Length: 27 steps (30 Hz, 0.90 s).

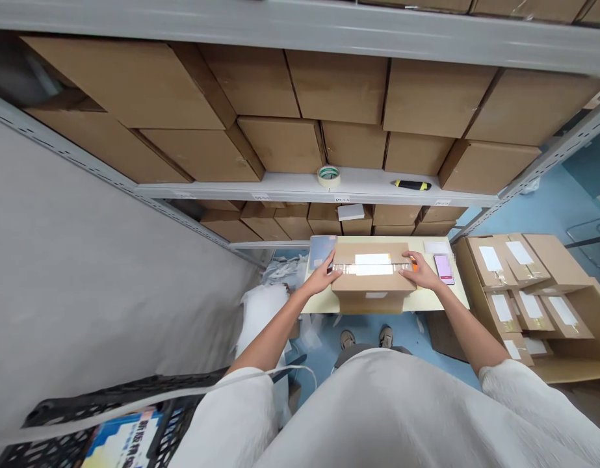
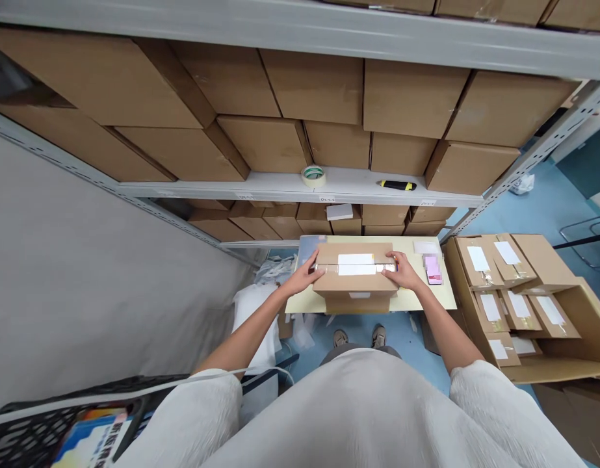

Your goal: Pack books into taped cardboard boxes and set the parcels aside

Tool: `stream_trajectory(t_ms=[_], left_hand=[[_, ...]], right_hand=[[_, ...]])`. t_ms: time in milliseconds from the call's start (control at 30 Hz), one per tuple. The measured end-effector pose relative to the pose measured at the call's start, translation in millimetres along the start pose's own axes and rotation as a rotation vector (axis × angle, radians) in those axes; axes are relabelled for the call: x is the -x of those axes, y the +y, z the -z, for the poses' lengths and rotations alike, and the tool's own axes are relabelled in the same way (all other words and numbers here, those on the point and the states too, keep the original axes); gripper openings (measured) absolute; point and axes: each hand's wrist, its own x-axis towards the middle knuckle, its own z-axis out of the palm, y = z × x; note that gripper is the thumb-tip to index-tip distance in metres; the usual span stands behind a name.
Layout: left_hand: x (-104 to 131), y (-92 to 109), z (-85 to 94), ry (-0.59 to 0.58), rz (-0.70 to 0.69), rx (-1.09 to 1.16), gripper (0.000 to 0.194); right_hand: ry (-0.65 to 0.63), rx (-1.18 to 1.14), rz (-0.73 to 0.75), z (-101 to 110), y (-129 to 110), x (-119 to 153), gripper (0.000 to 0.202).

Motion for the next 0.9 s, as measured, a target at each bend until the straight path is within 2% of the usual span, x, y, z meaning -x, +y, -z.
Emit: stream_trajectory(t_ms=[133, 300, 400, 500, 600, 700, 800, 900], left_hand=[[10, -24, -19.6, 0.01, 0.025, 0.008, 0.11], [-3, -41, -27.6, 0.052, 0.041, -0.075, 0.099], [-14, -35, -32.2, 0.125, 0.036, -0.256, 0.083], [-21, -15, -50.3, 0.203, -0.025, -0.538, 0.063], [-31, 8, -78.2, 0.019, -0.173, -0.656, 0.06], [-43, 23, -99.8, -0.115, -0.211, -0.715, 0.074], [-52, 26, -106.3, -0.155, -0.189, -0.752, 0.078], [-55, 23, -104.4, -0.177, -0.175, -0.767, 0.077]], right_hand=[[-0.011, 0.041, -0.022, -10, 16, 9, 0.057], [0.034, 0.011, -0.077, -22, 29, -4, 0.057], [0.031, 0.007, -0.1, -23, 29, -13, 0.059], [0.033, -0.007, -0.097, -25, 26, -15, 0.06], [0.037, -0.008, -0.098, -28, 23, -14, 0.059], [0.053, -0.028, -0.092, -31, 28, -12, 0.06], [0.148, -0.06, -0.153, -27, 45, -7, 0.059], [0.262, 0.04, -0.307, -17, 75, 5, 0.051]])
